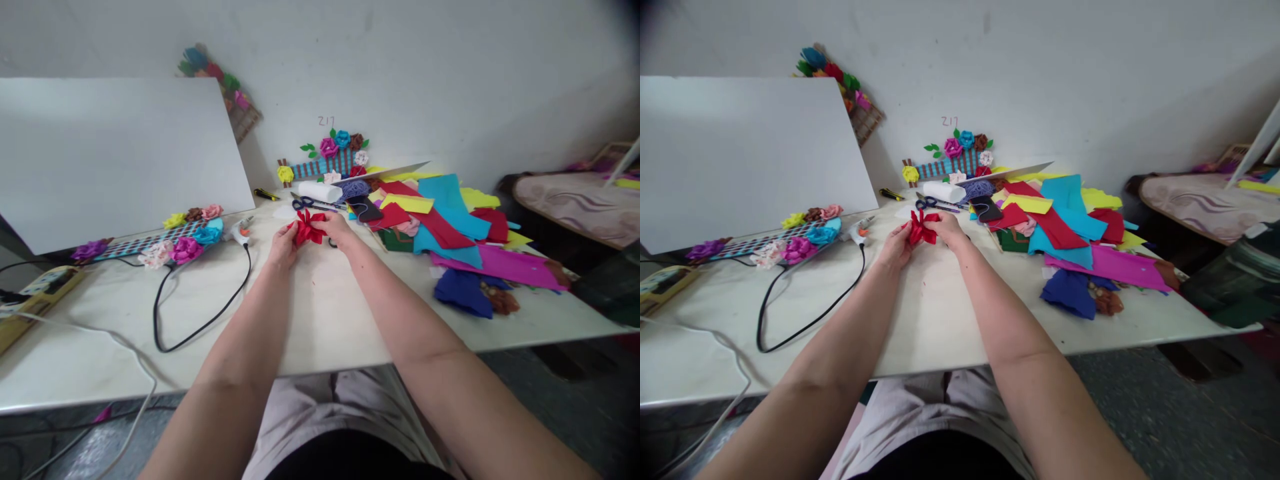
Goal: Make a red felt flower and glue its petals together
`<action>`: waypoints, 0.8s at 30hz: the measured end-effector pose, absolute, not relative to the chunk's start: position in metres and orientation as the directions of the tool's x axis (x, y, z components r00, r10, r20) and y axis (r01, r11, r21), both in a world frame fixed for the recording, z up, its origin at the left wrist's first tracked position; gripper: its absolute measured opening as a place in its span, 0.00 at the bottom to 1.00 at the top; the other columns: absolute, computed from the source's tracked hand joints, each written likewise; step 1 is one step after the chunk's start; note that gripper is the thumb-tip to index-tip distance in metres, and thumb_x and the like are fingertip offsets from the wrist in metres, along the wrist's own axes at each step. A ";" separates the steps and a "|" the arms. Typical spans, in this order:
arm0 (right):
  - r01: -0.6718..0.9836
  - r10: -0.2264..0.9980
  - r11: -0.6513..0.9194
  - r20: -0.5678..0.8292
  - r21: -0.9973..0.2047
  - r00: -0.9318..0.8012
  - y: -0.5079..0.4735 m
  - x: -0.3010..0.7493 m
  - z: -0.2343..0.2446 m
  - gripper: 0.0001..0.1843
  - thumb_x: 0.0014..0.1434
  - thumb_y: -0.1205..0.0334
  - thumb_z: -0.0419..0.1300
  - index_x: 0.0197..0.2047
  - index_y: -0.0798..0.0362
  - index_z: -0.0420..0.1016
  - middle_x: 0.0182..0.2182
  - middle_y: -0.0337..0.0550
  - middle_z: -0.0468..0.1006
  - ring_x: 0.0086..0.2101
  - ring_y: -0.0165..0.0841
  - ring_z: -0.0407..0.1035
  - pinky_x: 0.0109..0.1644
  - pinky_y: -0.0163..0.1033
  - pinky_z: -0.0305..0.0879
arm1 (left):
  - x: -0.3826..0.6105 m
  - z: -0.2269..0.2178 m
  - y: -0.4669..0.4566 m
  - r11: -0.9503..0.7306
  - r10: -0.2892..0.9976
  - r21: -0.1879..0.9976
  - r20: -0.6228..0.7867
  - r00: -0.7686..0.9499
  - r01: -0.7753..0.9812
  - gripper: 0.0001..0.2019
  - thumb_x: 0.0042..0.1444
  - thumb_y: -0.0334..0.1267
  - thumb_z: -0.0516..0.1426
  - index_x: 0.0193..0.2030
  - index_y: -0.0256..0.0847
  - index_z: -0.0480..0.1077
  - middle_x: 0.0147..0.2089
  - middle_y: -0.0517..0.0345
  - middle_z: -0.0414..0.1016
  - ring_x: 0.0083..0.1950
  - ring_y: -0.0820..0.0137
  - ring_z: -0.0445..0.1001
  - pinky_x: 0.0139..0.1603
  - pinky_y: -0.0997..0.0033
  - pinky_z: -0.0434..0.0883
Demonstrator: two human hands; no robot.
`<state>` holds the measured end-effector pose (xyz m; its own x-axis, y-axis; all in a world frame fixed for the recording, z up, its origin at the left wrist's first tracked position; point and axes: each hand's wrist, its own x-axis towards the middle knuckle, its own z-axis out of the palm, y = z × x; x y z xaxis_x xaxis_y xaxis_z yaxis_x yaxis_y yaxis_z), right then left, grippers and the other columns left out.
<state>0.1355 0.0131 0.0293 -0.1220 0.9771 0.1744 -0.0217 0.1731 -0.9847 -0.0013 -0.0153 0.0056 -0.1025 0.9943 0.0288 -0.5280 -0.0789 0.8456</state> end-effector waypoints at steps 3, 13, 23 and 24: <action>-0.033 0.979 0.162 0.165 -0.986 -0.116 0.018 0.137 0.024 0.05 0.45 0.70 0.64 0.27 0.55 0.72 0.23 0.35 0.75 0.26 0.27 0.69 0.37 0.36 0.67 | -0.002 0.004 -0.015 -0.067 0.998 0.862 0.058 -0.035 -0.503 0.07 0.50 0.35 0.63 0.35 0.36 0.72 0.29 0.58 0.76 0.29 0.73 0.74 0.31 0.73 0.75; -0.023 0.936 0.261 0.259 -0.965 -0.238 0.022 0.145 0.019 0.09 0.44 0.70 0.65 0.32 0.56 0.75 0.29 0.38 0.79 0.31 0.30 0.72 0.42 0.38 0.69 | -0.008 -0.005 -0.006 -0.090 0.996 0.901 0.073 -0.057 -0.425 0.10 0.42 0.39 0.62 0.31 0.36 0.72 0.29 0.53 0.76 0.29 0.68 0.73 0.30 0.68 0.72; 0.009 0.916 0.301 0.287 -0.954 -0.281 0.015 0.148 0.022 0.12 0.43 0.72 0.63 0.35 0.56 0.75 0.31 0.39 0.79 0.33 0.32 0.73 0.45 0.42 0.70 | -0.009 -0.002 -0.010 -0.092 0.996 0.925 0.081 -0.044 -0.368 0.12 0.35 0.39 0.64 0.28 0.37 0.71 0.26 0.56 0.73 0.27 0.68 0.72 0.25 0.70 0.70; 0.019 0.914 0.310 0.293 -0.950 -0.279 0.015 0.148 0.022 0.12 0.43 0.71 0.63 0.35 0.56 0.75 0.31 0.39 0.79 0.33 0.32 0.73 0.45 0.42 0.70 | -0.009 -0.002 -0.010 -0.094 0.995 0.927 0.084 -0.044 -0.364 0.12 0.34 0.39 0.64 0.28 0.37 0.71 0.25 0.56 0.73 0.28 0.68 0.72 0.25 0.70 0.70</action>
<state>0.1475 0.0146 0.0219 -0.2791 0.9144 0.2931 0.0188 0.3104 -0.9504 -0.0093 -0.0101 -0.0024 -0.0444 0.9955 0.0839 -0.3642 -0.0943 0.9265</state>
